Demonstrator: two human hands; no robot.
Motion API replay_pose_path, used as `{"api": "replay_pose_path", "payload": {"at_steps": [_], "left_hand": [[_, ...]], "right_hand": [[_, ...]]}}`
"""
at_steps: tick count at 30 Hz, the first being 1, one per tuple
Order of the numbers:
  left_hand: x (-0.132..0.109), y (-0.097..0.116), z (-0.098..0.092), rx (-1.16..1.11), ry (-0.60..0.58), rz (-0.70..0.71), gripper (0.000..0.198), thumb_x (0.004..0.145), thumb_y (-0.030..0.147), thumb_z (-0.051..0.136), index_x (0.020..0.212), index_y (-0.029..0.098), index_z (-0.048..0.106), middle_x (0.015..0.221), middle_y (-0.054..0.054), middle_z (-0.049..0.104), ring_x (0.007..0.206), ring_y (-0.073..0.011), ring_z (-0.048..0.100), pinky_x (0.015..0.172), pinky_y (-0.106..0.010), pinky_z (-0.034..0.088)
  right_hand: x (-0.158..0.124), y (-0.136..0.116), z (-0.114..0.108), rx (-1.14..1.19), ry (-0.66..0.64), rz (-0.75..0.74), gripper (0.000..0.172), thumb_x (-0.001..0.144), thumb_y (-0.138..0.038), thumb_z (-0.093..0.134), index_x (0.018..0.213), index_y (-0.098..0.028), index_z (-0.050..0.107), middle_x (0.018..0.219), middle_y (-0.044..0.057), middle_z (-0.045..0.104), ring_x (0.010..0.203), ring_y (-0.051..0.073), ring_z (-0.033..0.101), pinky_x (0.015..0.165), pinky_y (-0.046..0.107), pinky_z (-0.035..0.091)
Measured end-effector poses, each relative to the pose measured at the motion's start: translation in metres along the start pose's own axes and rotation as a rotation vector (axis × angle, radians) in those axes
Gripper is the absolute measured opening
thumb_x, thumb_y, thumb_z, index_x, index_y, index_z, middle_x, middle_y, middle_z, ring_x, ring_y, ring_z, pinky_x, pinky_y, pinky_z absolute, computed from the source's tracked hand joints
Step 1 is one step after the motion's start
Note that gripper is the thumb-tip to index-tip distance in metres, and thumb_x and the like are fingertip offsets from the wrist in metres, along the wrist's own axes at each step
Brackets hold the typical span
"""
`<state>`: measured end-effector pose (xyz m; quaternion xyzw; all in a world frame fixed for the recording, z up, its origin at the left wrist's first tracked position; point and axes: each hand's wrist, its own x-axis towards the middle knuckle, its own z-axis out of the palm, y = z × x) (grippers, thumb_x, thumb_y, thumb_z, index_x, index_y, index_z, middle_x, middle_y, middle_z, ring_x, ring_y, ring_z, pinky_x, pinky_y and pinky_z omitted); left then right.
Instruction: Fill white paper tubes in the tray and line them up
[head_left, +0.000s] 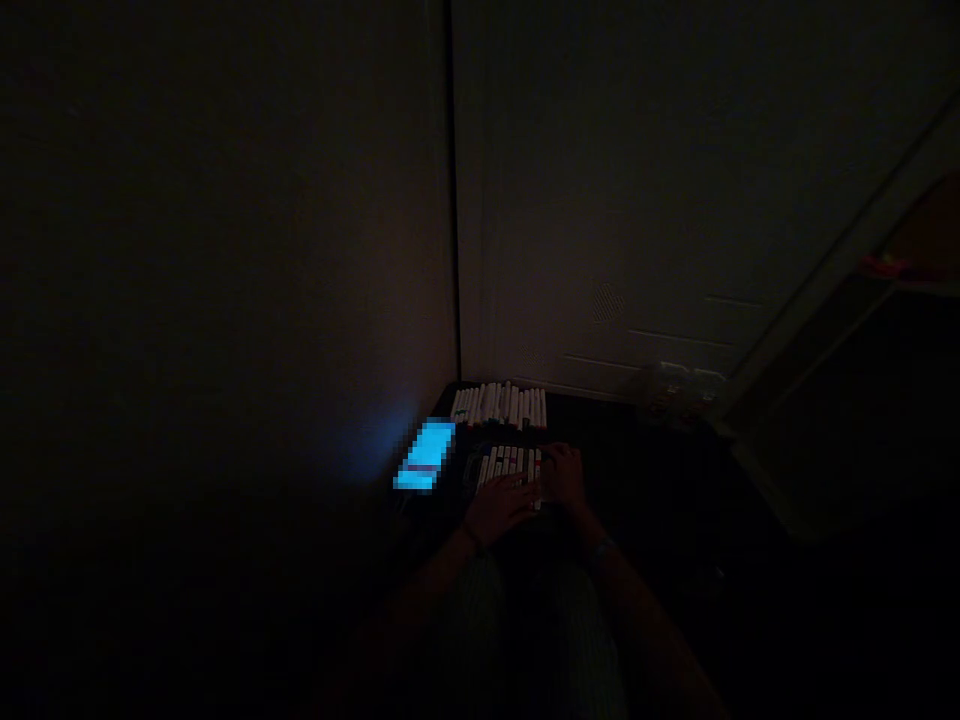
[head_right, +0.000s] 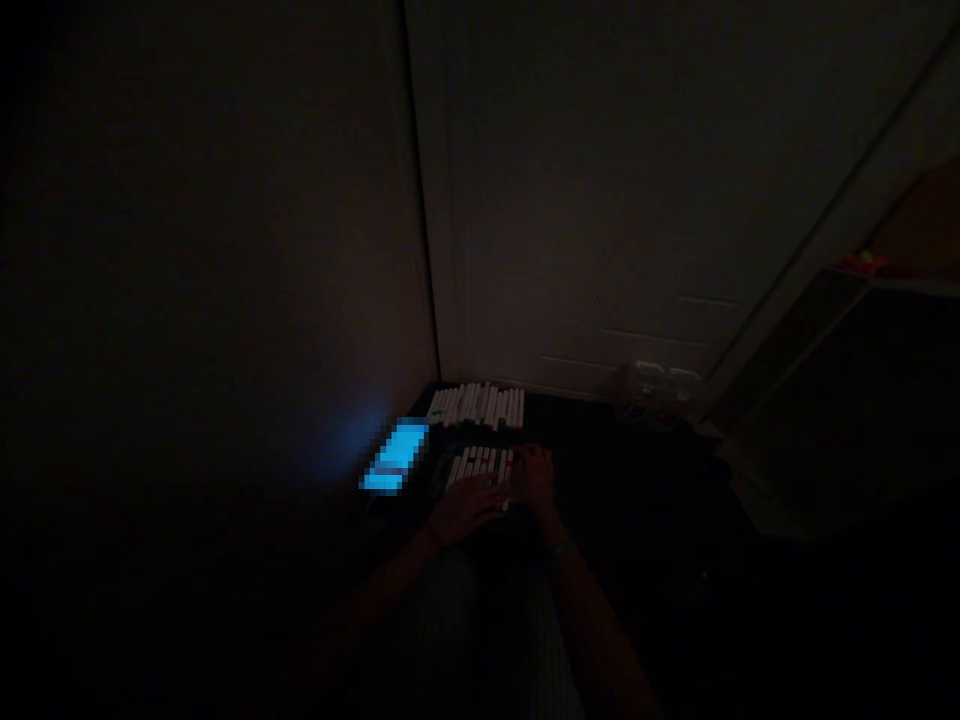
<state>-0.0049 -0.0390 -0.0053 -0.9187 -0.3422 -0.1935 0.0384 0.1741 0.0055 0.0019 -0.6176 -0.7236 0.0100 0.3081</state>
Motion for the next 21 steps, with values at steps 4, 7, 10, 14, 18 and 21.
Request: {"api": "replay_pose_path", "payload": {"at_steps": [4,7,10,14,18,21], "left_hand": [[-0.0004,0.0008,-0.0024,-0.003,0.006,-0.002,0.040,0.084,0.042,0.040,0.123,0.032,0.040,0.127,0.006,0.045,0.120,-0.0177,0.034,0.096,-0.036,0.031],[-0.0005,0.0016,-0.0046,-0.008,0.012,-0.003,0.040,0.084,0.042,0.040,0.123,0.033,0.040,0.126,0.006,0.045,0.119,-0.0172,0.034,0.095,-0.035,0.032],[-0.0005,0.0028,-0.0063,-0.015,0.015,-0.012,0.041,0.083,0.043,0.040,0.123,0.034,0.039,0.126,0.007,0.046,0.119,-0.0169,0.034,0.095,-0.035,0.032],[-0.0001,0.0037,-0.0070,-0.016,0.017,-0.018,0.040,0.083,0.043,0.041,0.122,0.033,0.041,0.124,0.005,0.049,0.119,-0.0161,0.035,0.095,-0.035,0.032],[0.0004,0.0032,-0.0063,-0.008,0.008,-0.010,0.041,0.083,0.043,0.040,0.122,0.033,0.041,0.124,0.005,0.048,0.119,-0.0161,0.035,0.095,-0.034,0.032],[0.0003,0.0024,-0.0055,-0.007,0.006,-0.005,0.041,0.083,0.043,0.040,0.122,0.033,0.041,0.124,0.005,0.048,0.118,-0.0164,0.036,0.095,-0.035,0.032]], "right_hand": [[-0.0015,-0.0017,0.0003,-0.004,0.008,0.011,0.034,0.077,-0.015,0.041,0.105,-0.024,0.059,0.105,0.005,0.052,0.098,0.019,0.040,0.087,0.031,0.027],[-0.0022,-0.0020,0.0004,0.001,0.011,0.011,0.033,0.077,-0.015,0.043,0.104,-0.024,0.059,0.104,0.006,0.052,0.096,0.019,0.041,0.086,0.031,0.028],[-0.0021,-0.0020,0.0003,0.007,0.013,0.005,0.034,0.077,-0.015,0.043,0.105,-0.024,0.059,0.103,0.006,0.052,0.096,0.019,0.042,0.085,0.032,0.028],[-0.0014,-0.0023,0.0002,0.019,0.017,0.015,0.035,0.077,-0.015,0.042,0.107,-0.024,0.057,0.105,0.006,0.052,0.096,0.019,0.042,0.086,0.031,0.028],[-0.0014,-0.0026,-0.0012,0.043,0.010,0.025,0.035,0.078,-0.014,0.041,0.106,-0.025,0.059,0.104,0.005,0.053,0.095,0.018,0.043,0.084,0.031,0.029],[-0.0021,-0.0032,-0.0031,0.058,0.008,0.012,0.034,0.078,-0.014,0.040,0.103,-0.025,0.061,0.103,0.004,0.054,0.095,0.018,0.042,0.084,0.030,0.029]]}}
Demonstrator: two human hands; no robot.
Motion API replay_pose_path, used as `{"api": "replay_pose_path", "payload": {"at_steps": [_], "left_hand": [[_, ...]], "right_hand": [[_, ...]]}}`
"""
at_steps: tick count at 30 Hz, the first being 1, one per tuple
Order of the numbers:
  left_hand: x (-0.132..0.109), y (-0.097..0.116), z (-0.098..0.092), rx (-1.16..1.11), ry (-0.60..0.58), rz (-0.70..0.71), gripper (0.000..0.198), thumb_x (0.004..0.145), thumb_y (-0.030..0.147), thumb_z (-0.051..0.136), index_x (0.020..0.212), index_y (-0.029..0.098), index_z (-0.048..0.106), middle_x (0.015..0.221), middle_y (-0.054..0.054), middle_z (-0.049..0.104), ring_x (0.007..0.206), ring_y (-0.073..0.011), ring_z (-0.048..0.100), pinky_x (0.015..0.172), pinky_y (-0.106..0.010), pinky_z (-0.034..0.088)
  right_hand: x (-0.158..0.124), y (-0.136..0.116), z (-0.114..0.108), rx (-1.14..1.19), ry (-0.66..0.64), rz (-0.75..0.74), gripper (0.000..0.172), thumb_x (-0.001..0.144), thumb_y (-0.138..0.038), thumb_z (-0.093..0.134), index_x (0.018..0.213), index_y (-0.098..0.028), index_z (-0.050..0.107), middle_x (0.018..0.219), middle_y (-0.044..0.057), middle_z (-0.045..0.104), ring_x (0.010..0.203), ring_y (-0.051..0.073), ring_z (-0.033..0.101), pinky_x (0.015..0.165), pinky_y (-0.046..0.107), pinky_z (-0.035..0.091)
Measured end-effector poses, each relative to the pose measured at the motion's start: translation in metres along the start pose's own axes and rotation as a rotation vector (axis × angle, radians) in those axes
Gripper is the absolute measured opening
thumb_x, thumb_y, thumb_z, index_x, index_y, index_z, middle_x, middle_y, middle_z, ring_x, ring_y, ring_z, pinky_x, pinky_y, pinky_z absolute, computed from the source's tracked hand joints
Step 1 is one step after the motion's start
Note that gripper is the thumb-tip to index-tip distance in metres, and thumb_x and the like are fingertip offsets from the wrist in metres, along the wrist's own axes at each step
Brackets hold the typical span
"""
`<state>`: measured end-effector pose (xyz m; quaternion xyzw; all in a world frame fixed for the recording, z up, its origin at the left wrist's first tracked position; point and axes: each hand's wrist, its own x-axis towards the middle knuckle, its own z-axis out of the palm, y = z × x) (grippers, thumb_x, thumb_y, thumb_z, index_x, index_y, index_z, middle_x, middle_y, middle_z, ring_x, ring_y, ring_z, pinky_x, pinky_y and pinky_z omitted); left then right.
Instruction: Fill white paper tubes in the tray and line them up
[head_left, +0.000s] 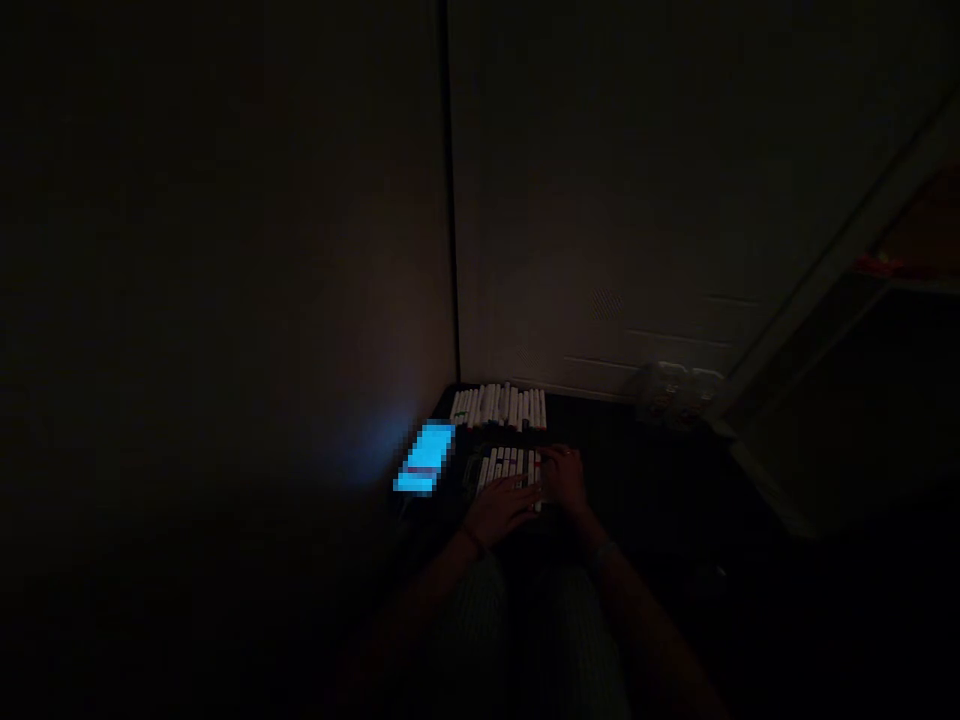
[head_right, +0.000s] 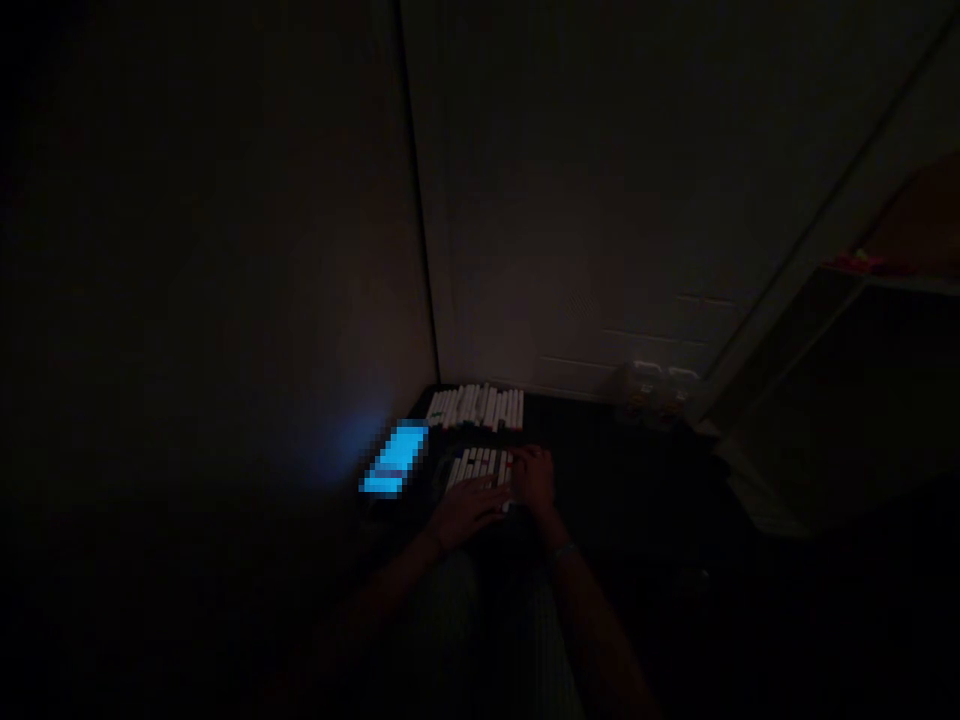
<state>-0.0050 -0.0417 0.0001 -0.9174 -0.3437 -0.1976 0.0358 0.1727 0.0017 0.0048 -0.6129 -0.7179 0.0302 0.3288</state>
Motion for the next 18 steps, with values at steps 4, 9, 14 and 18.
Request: {"api": "replay_pose_path", "payload": {"at_steps": [4,9,14,18], "left_hand": [[-0.0005,-0.0005,0.0007,-0.011,-0.003,-0.002,0.041,0.084,0.042,0.039,0.124,0.033,0.039,0.126,0.005,0.046,0.118,-0.0178,0.036,0.095,-0.036,0.032],[-0.0006,-0.0006,0.0008,-0.020,-0.014,-0.010,0.040,0.084,0.043,0.039,0.123,0.033,0.040,0.125,0.006,0.047,0.118,-0.0180,0.036,0.094,-0.035,0.032],[-0.0007,-0.0007,0.0005,-0.016,-0.005,-0.007,0.039,0.084,0.044,0.038,0.122,0.034,0.041,0.125,0.006,0.047,0.119,-0.0172,0.035,0.095,-0.036,0.032],[-0.0008,-0.0001,0.0009,-0.018,0.004,-0.011,0.039,0.084,0.043,0.039,0.122,0.034,0.041,0.124,0.006,0.048,0.119,-0.0170,0.035,0.095,-0.035,0.031]], "right_hand": [[0.0000,0.0001,-0.0006,0.006,0.002,0.004,0.032,0.080,-0.015,0.040,0.101,-0.025,0.062,0.101,0.004,0.055,0.093,0.017,0.043,0.083,0.030,0.029],[0.0012,0.0031,0.0022,-0.001,-0.011,-0.006,0.033,0.080,-0.015,0.040,0.101,-0.025,0.062,0.103,0.004,0.055,0.094,0.017,0.044,0.084,0.030,0.030],[0.0010,0.0033,0.0035,0.008,-0.012,0.021,0.032,0.079,-0.016,0.040,0.101,-0.025,0.063,0.103,0.003,0.056,0.095,0.017,0.044,0.083,0.030,0.031],[0.0012,0.0024,0.0022,0.000,-0.010,0.013,0.033,0.079,-0.015,0.040,0.101,-0.026,0.063,0.104,0.003,0.056,0.096,0.017,0.044,0.084,0.030,0.031]]}}
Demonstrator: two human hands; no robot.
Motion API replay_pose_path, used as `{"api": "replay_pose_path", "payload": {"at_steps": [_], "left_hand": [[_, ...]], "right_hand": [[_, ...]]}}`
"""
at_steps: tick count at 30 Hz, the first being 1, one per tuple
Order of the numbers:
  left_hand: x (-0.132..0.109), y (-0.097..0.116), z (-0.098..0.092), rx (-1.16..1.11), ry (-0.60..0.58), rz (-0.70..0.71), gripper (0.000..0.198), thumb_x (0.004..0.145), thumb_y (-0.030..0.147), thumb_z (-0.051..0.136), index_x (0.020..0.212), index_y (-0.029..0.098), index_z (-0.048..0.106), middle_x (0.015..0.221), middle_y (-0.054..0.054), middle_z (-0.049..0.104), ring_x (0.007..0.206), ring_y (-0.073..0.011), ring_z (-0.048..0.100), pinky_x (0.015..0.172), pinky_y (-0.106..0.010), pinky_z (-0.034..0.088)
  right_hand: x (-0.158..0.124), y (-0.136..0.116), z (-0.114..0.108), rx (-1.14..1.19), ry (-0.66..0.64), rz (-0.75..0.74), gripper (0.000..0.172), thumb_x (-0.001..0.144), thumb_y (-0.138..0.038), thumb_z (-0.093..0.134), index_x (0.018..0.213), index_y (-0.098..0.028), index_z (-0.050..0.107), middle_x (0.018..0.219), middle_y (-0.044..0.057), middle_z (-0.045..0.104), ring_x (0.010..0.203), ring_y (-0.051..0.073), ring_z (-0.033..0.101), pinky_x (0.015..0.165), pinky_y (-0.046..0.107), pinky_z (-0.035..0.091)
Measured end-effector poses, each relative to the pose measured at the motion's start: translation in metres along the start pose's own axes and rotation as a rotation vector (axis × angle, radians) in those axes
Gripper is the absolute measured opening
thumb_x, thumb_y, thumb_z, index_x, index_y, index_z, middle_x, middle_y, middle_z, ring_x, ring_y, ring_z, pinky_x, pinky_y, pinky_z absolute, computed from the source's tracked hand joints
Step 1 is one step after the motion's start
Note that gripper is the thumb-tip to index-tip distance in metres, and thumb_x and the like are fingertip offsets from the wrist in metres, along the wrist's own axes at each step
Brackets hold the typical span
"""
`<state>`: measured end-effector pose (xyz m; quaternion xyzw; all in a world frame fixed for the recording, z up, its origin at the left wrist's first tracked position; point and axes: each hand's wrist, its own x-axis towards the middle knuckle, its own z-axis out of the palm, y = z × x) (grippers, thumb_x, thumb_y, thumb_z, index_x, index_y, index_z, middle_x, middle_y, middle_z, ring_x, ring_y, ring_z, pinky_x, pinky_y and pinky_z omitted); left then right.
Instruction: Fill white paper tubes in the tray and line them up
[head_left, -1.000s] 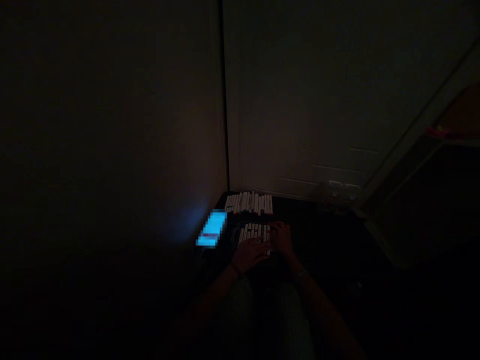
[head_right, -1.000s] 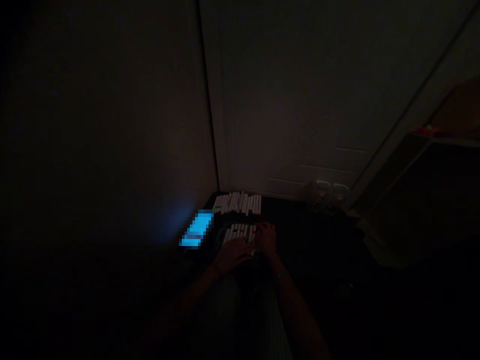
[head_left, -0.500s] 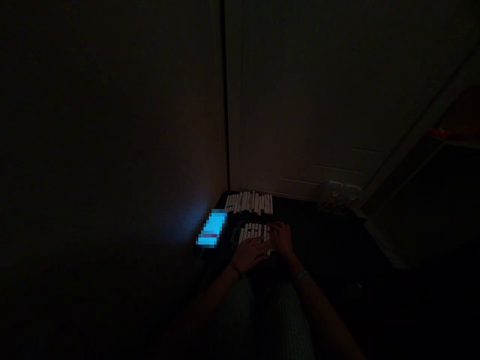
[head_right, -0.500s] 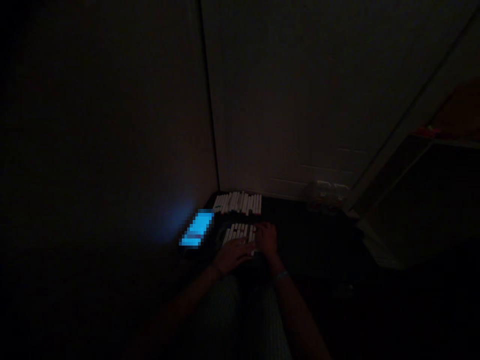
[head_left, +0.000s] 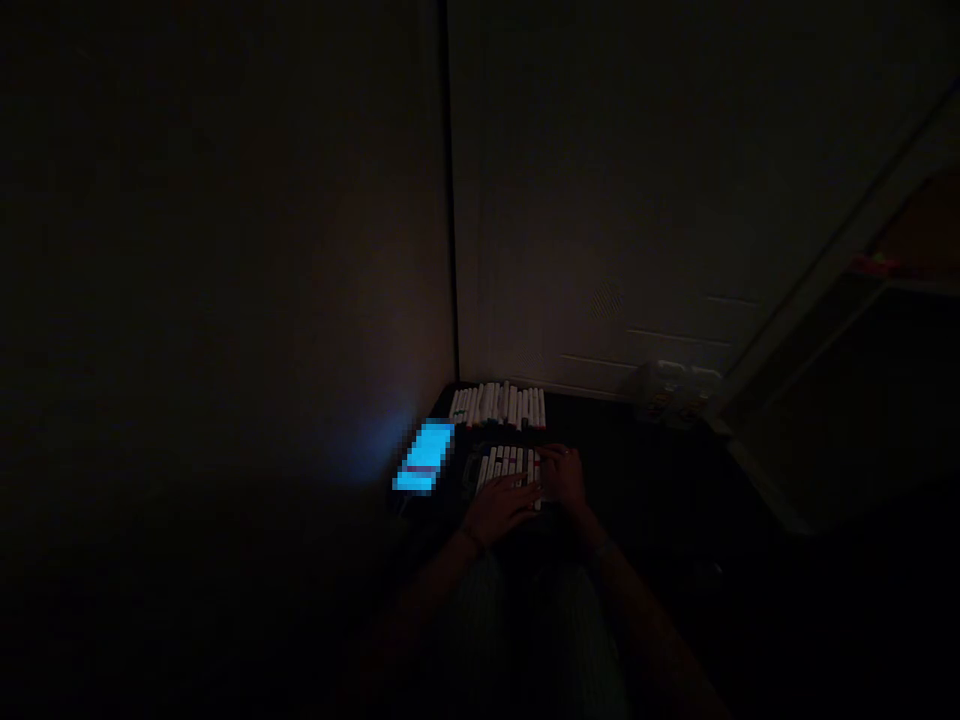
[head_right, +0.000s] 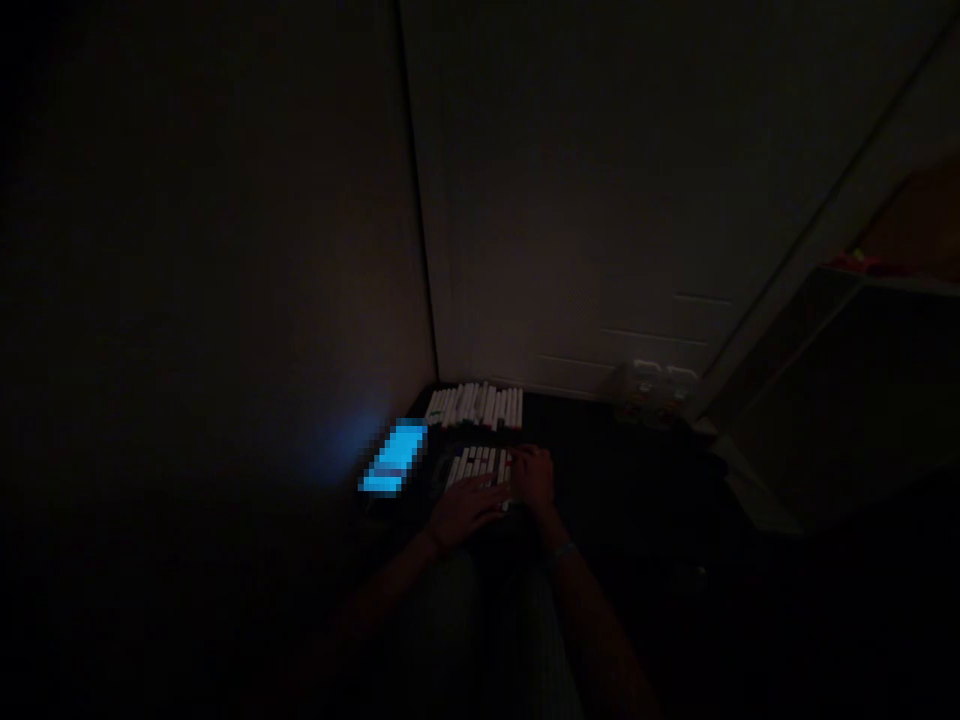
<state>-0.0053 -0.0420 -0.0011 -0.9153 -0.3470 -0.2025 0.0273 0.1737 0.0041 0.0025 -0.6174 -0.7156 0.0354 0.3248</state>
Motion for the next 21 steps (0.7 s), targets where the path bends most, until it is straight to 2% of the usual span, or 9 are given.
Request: {"api": "replay_pose_path", "payload": {"at_steps": [21], "left_hand": [[0.0003,0.0007,-0.0007,-0.032,-0.009,-0.016,0.040,0.083,0.043,0.041,0.122,0.035,0.041,0.125,0.006,0.047,0.118,-0.0193,0.035,0.094,-0.037,0.032]], "right_hand": [[-0.0018,-0.0010,-0.0005,0.014,0.010,0.011,0.030,0.079,-0.017,0.042,0.096,-0.026,0.065,0.104,0.002,0.056,0.095,0.017,0.044,0.084,0.030,0.032]]}}
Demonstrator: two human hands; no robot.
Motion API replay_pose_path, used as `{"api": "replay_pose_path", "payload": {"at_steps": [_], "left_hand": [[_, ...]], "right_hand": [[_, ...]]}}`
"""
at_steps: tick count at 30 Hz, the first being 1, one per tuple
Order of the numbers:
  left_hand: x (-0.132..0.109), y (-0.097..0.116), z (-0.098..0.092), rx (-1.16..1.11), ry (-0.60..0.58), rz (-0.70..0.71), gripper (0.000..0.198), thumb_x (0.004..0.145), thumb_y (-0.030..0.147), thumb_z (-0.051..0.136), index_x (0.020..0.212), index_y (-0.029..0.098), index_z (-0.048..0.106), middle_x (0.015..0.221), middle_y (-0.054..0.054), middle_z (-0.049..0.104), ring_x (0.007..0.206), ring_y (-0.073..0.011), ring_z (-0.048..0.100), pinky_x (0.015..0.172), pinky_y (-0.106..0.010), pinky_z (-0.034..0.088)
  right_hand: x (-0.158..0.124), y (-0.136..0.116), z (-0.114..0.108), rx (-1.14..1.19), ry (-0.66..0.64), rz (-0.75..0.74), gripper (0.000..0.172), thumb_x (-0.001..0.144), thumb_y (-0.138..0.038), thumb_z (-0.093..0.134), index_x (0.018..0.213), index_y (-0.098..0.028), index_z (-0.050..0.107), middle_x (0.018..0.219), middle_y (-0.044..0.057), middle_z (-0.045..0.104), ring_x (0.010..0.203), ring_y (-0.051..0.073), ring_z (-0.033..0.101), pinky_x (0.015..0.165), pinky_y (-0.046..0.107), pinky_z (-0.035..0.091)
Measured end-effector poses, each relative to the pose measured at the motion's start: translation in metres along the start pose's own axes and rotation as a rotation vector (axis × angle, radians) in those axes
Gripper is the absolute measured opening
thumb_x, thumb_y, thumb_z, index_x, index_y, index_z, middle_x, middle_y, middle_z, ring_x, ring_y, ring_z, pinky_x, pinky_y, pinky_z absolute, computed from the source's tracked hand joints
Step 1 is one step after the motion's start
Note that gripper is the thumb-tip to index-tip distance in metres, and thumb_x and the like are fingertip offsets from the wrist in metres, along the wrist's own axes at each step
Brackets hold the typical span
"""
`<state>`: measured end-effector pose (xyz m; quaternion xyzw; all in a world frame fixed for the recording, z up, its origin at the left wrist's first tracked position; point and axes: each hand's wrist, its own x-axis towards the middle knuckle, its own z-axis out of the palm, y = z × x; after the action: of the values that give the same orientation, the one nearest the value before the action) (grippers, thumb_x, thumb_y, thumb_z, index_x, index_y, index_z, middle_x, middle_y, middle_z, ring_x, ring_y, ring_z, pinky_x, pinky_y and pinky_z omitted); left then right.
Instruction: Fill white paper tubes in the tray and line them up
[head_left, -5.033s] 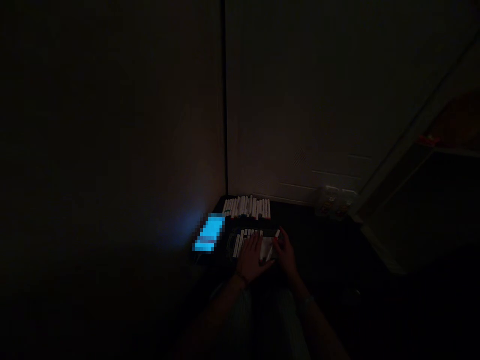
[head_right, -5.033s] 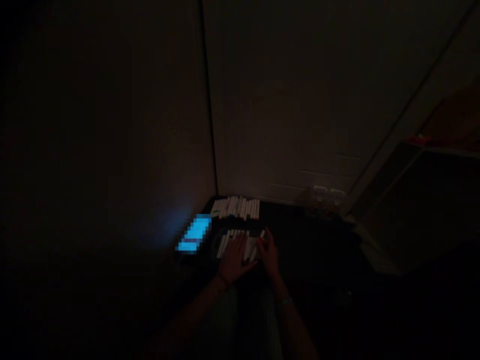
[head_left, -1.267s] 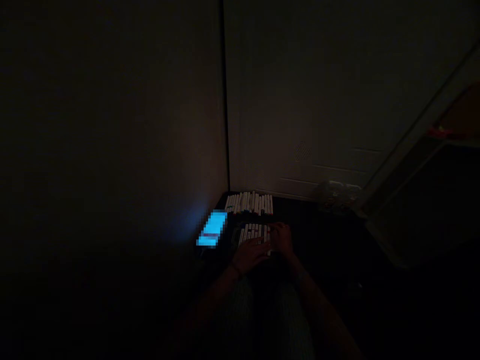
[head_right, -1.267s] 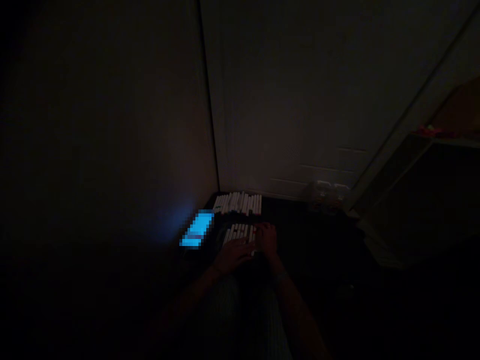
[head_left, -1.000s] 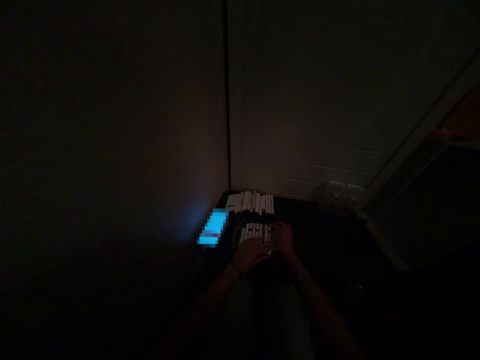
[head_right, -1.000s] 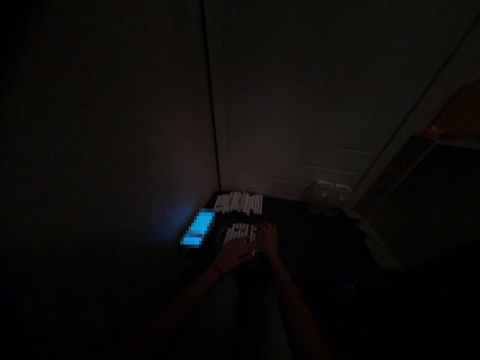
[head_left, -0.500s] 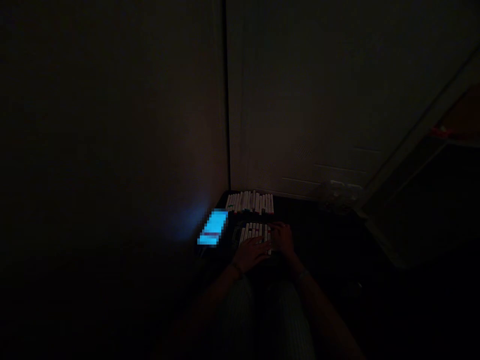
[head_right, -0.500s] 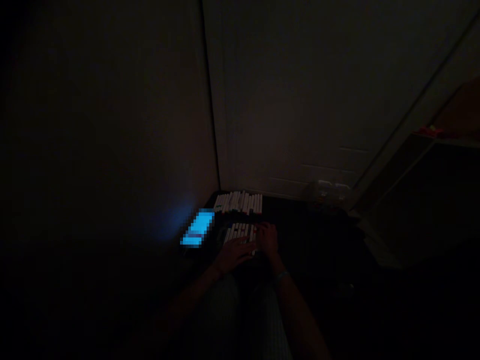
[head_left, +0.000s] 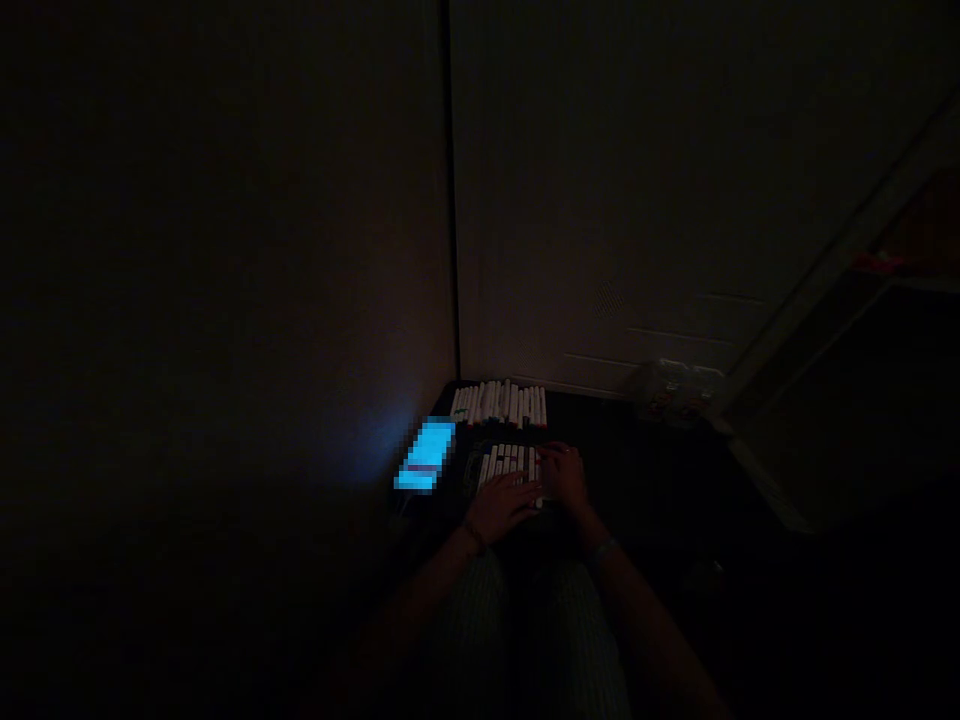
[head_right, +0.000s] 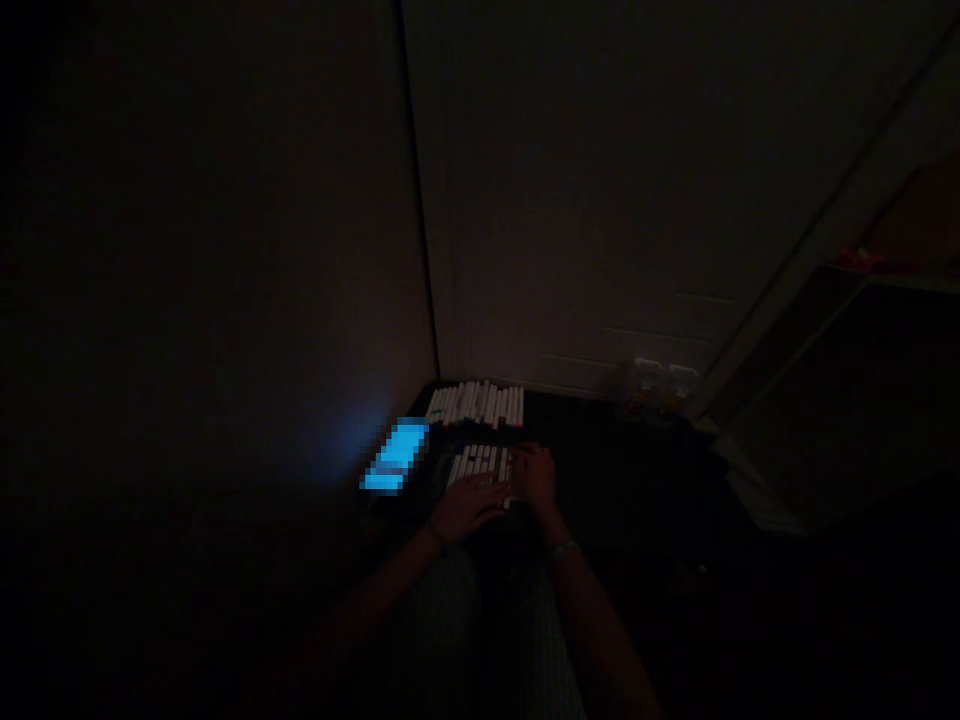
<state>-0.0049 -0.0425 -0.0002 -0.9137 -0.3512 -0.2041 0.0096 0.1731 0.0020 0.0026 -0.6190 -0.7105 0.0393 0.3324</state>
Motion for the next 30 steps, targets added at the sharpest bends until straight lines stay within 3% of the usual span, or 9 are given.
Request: {"api": "replay_pose_path", "payload": {"at_steps": [30], "left_hand": [[-0.001,0.004,-0.014,-0.074,-0.001,-0.021,0.040,0.082,0.040,0.044,0.122,0.037,0.040,0.123,0.008,0.048,0.118,-0.0169,0.036,0.095,-0.035,0.034]], "right_hand": [[-0.001,-0.001,0.008,-0.063,-0.001,-0.025,0.030,0.080,-0.018,0.040,0.097,-0.026,0.064,0.106,0.003,0.056,0.095,0.016,0.048,0.085,0.031,0.032]]}}
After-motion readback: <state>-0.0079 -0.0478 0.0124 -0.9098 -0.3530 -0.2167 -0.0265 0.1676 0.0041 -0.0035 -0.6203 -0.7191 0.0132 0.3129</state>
